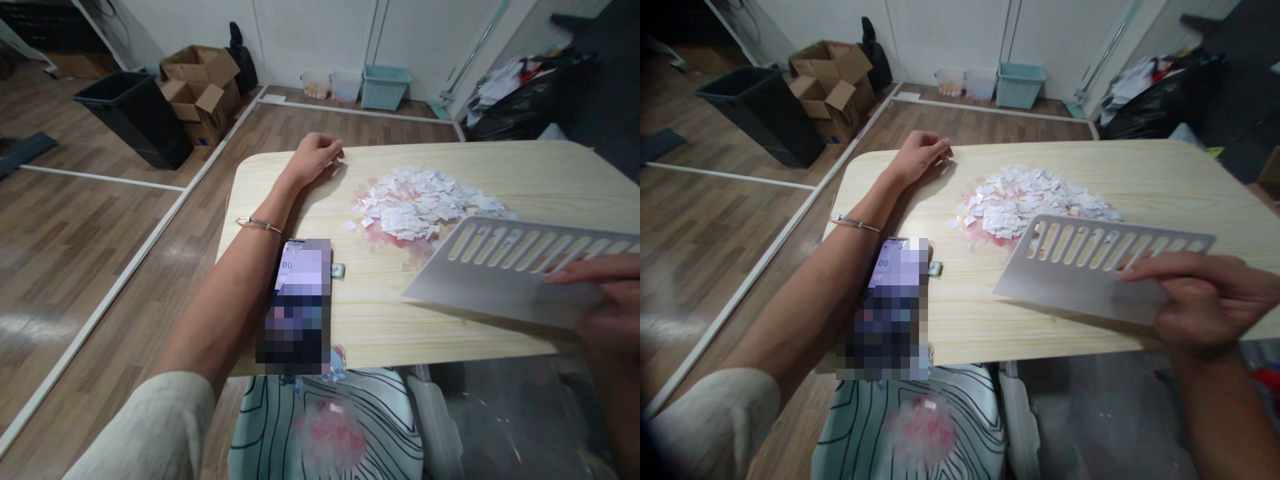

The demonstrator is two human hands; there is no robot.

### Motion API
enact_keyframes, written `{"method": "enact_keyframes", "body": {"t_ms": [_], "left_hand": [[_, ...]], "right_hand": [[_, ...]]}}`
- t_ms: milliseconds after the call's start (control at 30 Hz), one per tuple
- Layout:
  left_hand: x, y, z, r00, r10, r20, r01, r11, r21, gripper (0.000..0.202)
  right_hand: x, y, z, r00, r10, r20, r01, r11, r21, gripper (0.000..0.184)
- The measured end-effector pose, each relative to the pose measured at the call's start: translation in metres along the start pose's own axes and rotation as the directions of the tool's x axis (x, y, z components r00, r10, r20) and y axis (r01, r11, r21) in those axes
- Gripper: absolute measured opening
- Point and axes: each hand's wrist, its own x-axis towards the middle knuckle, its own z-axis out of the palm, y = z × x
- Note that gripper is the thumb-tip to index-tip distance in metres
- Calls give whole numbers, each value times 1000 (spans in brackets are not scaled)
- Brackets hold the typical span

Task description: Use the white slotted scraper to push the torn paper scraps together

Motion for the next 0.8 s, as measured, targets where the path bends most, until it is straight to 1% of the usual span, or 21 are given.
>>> {"method": "enact_keyframes", "body": {"t_ms": [67, 167, 267, 367, 433, 467, 500, 567, 600, 667, 700, 800], "left_hand": [[0, 0, 0, 1000, -1, 4, 1, 1000, 5, 28], [-1, 0, 0, 1000, 10, 7, -10, 1000, 4, 27], [-1, 0, 0, 1000, 19, 3, -19, 1000, -5, 27], [-2, 0, 1, 1000, 17, 1, -17, 999, -27, 24], [-2, 0, 1, 1000, 12, 0, -12, 999, -37, 23], [-2, 0, 1, 1000, 11, 1, -11, 999, -38, 23], [-1, 0, 0, 1000, 11, 3, -11, 999, -36, 24], [-1, -1, 0, 1000, 14, 4, -14, 1000, -28, 26], [0, -2, 0, 1000, 16, 3, -16, 1000, -22, 27], [1, -3, 1, 1000, 17, 1, -17, 1000, -9, 29], [1, -3, 1, 1000, 18, 3, -18, 1000, -3, 30], [1, -3, 1, 1000, 16, 9, -16, 1000, 1, 30]], "right_hand": [[0, -3, 5, 996, -68, -58, 65, 996, -54, 22], [-2, -9, 14, 991, -93, -95, 88, 995, -55, 26], [-6, -17, 21, 989, -97, -108, 92, 994, -57, 25], [-12, -28, 26, 990, -77, -118, 70, 996, -59, 28], [-17, -38, 29, 995, -69, -79, 63, 995, -75, 26], [-19, -45, 31, 998, -54, -18, 52, 995, -84, 22], [-21, -52, 33, 999, -38, -1, 38, 997, -67, 21], [-24, -68, 37, 997, -7, 74, 6, 1000, 20, 24], [-24, -76, 38, 991, 30, 133, -38, 998, 57, 23], [-25, -89, 41, 966, 1, 260, -51, 981, 185, 21], [-25, -94, 42, 953, 10, 303, -76, 975, 208, 21], [-26, -101, 45, 905, -44, 423, -72, 964, 254, 28]]}}
